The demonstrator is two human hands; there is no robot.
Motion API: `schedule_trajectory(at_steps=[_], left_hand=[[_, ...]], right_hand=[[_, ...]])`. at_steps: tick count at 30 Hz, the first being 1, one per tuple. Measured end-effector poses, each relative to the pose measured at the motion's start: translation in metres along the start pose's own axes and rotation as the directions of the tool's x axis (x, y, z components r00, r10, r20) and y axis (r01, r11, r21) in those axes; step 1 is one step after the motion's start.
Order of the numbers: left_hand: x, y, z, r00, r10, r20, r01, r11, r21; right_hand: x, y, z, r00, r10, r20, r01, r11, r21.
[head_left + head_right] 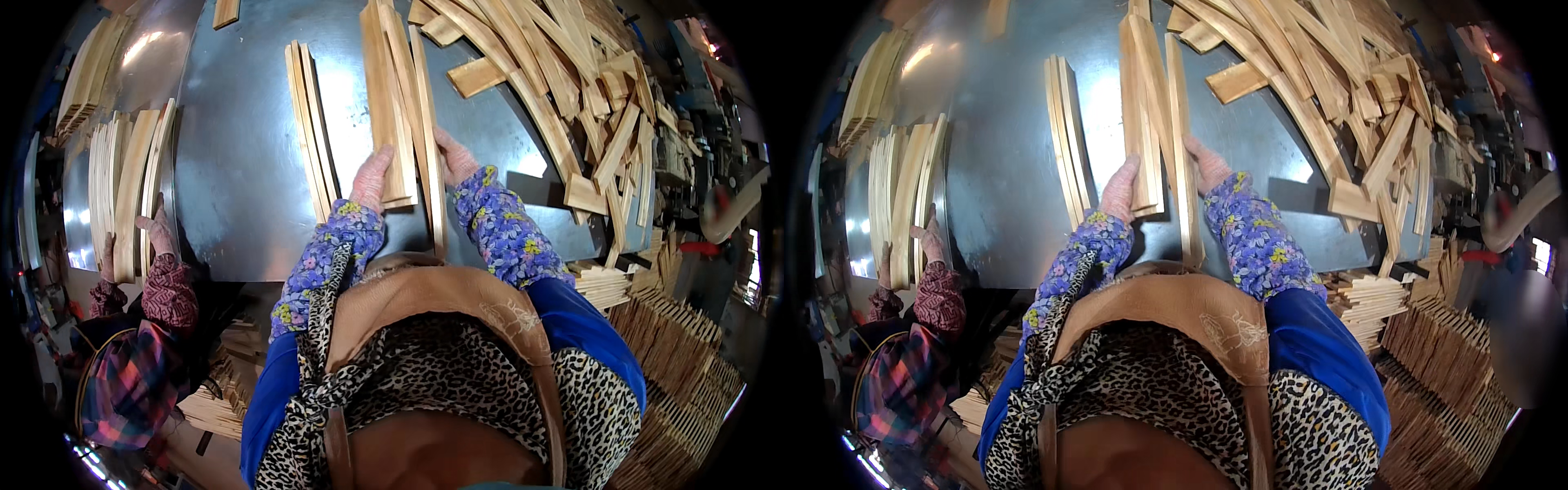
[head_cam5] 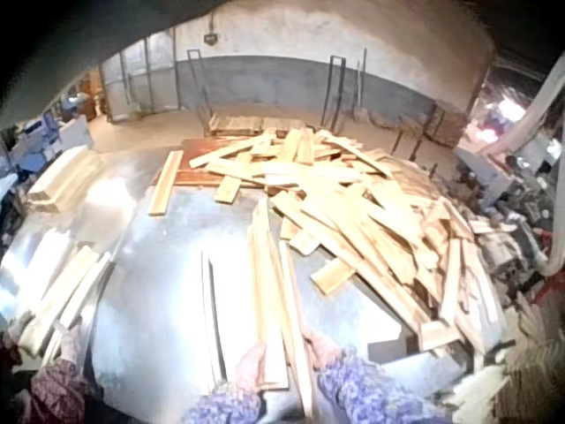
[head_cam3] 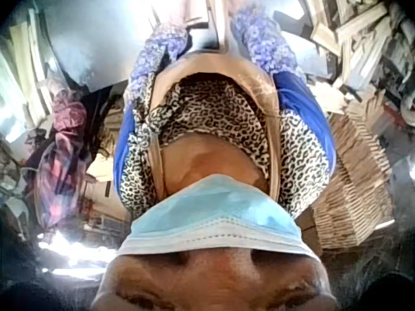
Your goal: The person sorts wooden planks on a metal table in a workshop. They pick up planks from a disorganized pile, inspect them, and stack them neatly on the left side of the table. The person handles the wood by hand, organizing it into a growing stack.
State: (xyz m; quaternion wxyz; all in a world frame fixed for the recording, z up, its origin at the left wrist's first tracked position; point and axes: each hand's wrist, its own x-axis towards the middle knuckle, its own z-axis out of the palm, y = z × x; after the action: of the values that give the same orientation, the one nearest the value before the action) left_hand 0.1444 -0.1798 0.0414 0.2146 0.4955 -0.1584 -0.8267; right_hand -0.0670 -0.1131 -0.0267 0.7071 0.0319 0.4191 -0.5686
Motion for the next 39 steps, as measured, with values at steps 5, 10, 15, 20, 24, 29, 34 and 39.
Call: schedule_trajectory(at_steps=[5,10,15,20,24,29,34,39], left_hand=[[-0.022,-0.001,-0.034,0.967,0.212,0.14,-0.25,0.892,0.376],[-0.04,-0.032,-0.035,0.859,0.506,-0.081,-0.192,0.465,0.864],[-0.05,-0.035,-0.016,0.959,0.281,-0.014,-0.012,0.09,0.996],[-0.053,-0.023,-0.039,0.833,0.452,0.321,-0.146,-0.38,0.913],[-0.047,0.021,-0.076,0.828,0.541,-0.151,-0.116,0.427,0.897],[-0.045,0.015,-0.099,0.861,0.497,-0.11,-0.148,0.451,0.88],[-0.063,0.009,-0.068,0.879,0.467,-0.1,0.123,-0.019,0.992],[-0.077,0.011,-0.063,0.868,0.489,-0.085,0.143,-0.083,0.986]], right_hand=[[-0.063,0.013,0.001,0.969,-0.198,0.148,0.211,0.974,-0.083],[-0.075,-0.013,0.021,0.929,-0.36,-0.089,0.259,0.803,-0.537],[-0.057,0.023,0.048,0.883,-0.468,-0.035,-0.021,0.034,-0.999],[-0.043,0.057,0.071,0.88,-0.433,-0.196,-0.129,0.178,-0.975],[-0.036,0.064,0.085,0.931,-0.347,-0.114,0.004,0.323,-0.946],[-0.013,0.108,0.11,0.952,-0.291,0.098,0.161,0.203,-0.966],[0.004,0.114,0.067,0.972,-0.097,0.212,0.223,0.647,-0.729],[-0.028,0.085,0.033,0.99,-0.026,0.139,0.058,0.971,-0.231]])
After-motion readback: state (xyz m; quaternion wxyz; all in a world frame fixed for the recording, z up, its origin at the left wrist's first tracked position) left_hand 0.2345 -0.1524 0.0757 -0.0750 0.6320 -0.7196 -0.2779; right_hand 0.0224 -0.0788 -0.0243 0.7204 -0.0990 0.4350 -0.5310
